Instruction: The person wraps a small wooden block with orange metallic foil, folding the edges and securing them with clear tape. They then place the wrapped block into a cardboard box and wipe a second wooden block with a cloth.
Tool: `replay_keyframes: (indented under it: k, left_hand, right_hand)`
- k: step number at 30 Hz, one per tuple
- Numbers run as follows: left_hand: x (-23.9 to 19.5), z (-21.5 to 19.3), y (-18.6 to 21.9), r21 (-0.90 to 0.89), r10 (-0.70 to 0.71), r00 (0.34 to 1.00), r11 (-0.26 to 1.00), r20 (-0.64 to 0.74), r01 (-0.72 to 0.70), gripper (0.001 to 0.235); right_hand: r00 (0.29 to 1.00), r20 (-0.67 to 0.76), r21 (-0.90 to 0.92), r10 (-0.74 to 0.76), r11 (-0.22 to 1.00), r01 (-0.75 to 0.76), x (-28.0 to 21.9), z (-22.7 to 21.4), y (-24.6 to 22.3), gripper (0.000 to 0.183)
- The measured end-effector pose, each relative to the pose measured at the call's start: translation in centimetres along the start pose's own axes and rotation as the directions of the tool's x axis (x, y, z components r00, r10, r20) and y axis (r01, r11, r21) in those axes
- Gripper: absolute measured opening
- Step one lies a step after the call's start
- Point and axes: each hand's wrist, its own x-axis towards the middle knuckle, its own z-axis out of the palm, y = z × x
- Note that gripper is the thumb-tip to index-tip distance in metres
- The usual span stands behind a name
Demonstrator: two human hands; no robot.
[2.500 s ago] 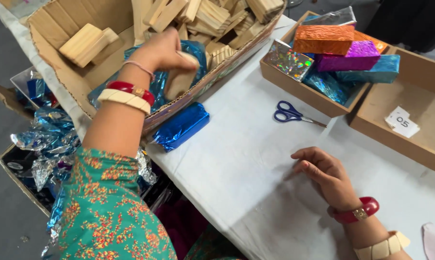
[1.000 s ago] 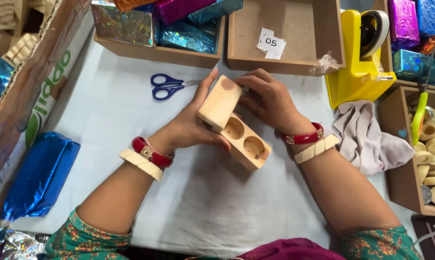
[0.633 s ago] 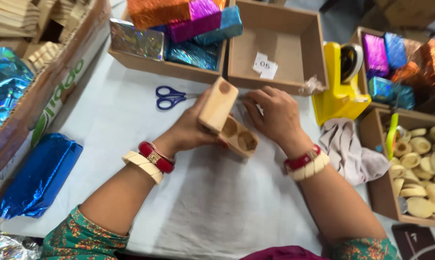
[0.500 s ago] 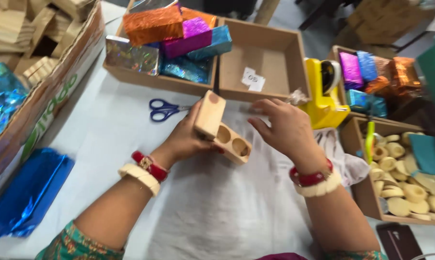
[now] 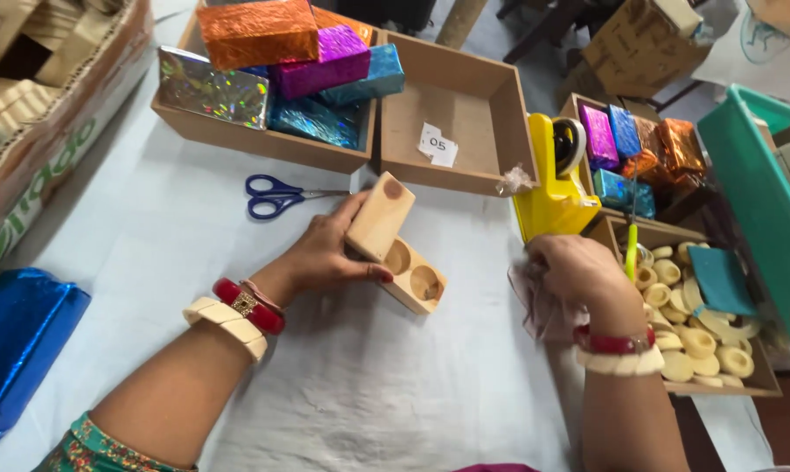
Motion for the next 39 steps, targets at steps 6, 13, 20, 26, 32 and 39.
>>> replay_keyframes:
  k: [6, 13, 20, 26, 32, 39]
  left_hand:
    - [-0.2, 1.8, 3.3, -0.213, -0.113, 0.982, 0.967, 0.150, 0.143, 0.112]
    - [-0.3, 2.8, 1.7, -0.709, -0.093, 0.990, 0.691, 0.107, 0.142, 0.096]
    - [-1.3, 4.5, 2.3, -0.801, -0.072, 0.992, 0.586, 0.099, 0.122, 0.082]
    - [-2.1, 4.8, 7.7, -0.781, -0.377, 0.926, 0.574, 0.016, 0.247, 0.082]
    - [-2.8, 3.4, 9.5, -0.006, 0.022, 0.923, 1.000, -0.385, -0.026, 0.084]
    - [-2.5, 1.3, 7.6, 0.393, 0.701, 0.710, 0.672, -0.062, -0.628, 0.076]
  right_hand:
    - [0.813, -0.464, 0.368, -0.352, 0.758, 0.539, -4.5, -3.2, -7.7, 0.018]
    - [0.504, -0.673, 0.259, -0.541, 0.465, 0.846, -2.9, 0.7, -12.0, 0.039]
    - [0.314, -0.625, 0.142, -0.715, 0.292, 0.946, -2.6, 2.9, -11.4, 0.054]
    - [0.345, -0.729, 0.059, -0.592, 0.448, 0.892, -3.2, 6.0, -12.8, 0.048]
    - [0.559, -0.788, 0.502, -0.258, 0.255, 0.826, -5.1, 8.5, -14.4, 0.037]
    - [0.860, -0.359, 0.638, -0.362, -0.768, -0.057, -8.1, 2.7, -15.3, 0.055]
